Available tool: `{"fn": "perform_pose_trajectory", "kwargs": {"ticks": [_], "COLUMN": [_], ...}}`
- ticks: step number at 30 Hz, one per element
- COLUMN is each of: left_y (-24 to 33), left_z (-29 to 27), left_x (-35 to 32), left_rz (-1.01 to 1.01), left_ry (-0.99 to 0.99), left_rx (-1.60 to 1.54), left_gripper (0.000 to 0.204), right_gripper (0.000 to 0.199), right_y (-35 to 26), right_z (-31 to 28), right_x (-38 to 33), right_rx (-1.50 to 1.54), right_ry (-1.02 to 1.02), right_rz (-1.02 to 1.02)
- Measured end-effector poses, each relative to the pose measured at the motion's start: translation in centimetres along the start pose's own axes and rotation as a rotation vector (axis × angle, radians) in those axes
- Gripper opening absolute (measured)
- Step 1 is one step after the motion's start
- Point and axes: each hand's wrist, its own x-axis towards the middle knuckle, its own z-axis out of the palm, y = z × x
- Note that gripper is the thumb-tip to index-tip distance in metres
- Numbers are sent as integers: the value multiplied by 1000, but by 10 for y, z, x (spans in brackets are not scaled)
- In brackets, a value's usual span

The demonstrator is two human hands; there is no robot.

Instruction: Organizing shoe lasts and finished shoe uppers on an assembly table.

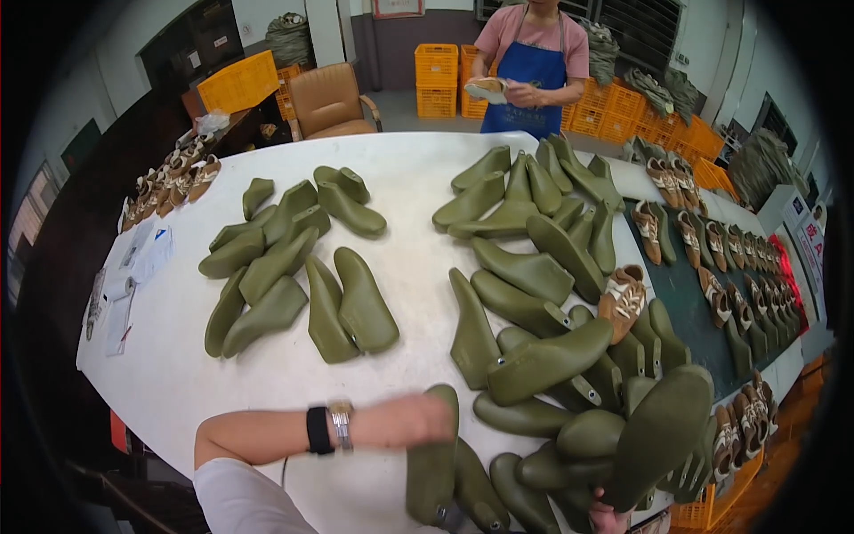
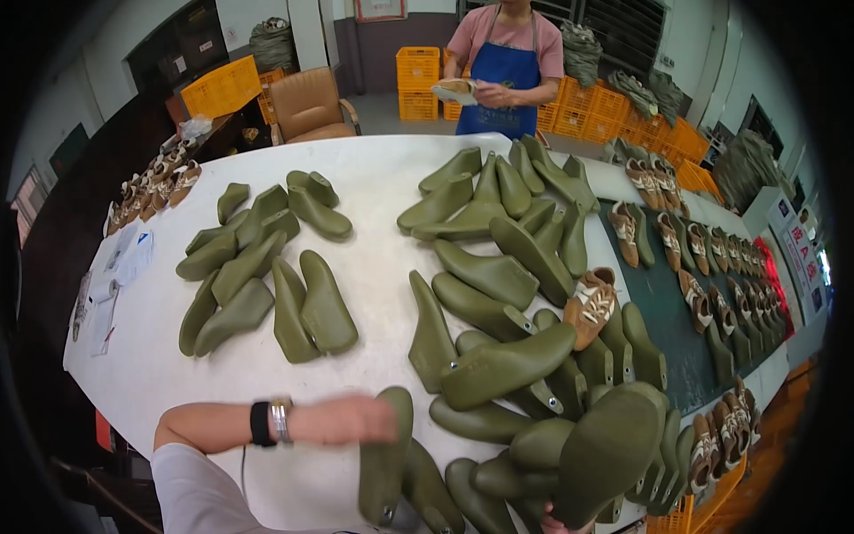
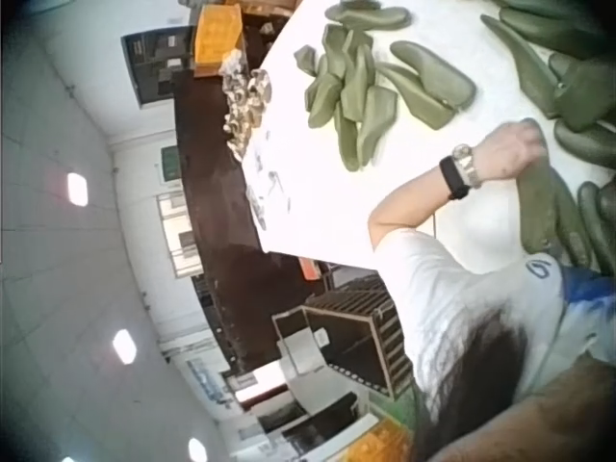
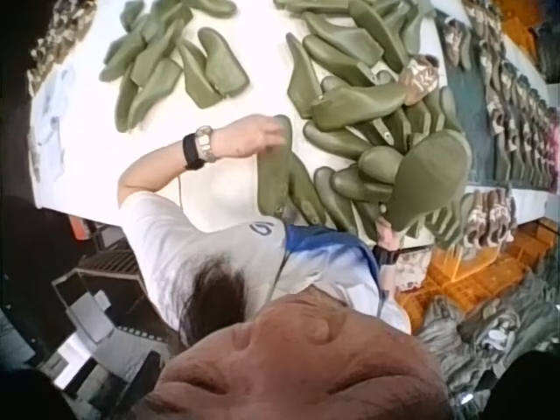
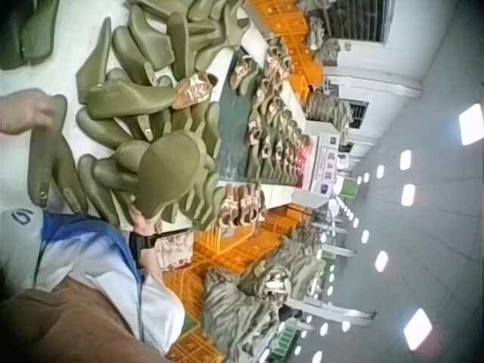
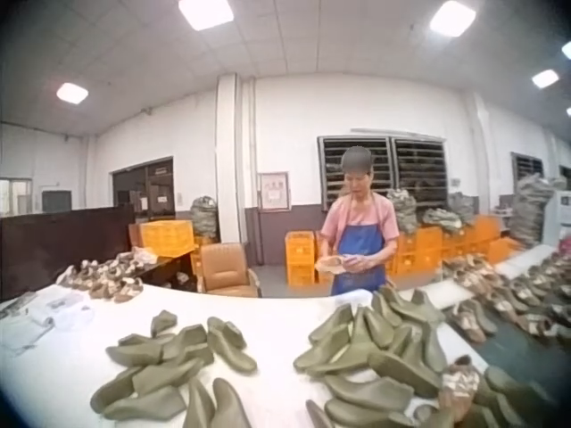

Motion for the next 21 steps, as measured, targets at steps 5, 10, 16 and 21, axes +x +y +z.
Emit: {"fn": "perform_pose_trajectory", "kwargs": {"ticks": [5,10,16,21], "left_y": [-142,-181,-157,-52], "left_z": [-42,-55,-28,-22], "left_x": [-32,-38,-42,-28], "left_rz": [-1203,-1569,-1494,-1210], "left_ry": [92,273,796,471], "left_rx": [584,58,-711,-901], "left_gripper": [48,67,47,38], "right_gripper": [39,32,31,33], "right_y": [8,6,6,8], "right_z": [15,31,20,20], "right_x": [2,-6,-8,-10], "right_rx": [266,318,357,390], "right_ry": [-352,-329,-395,-405], "right_rz": [111,124,123,153]}}
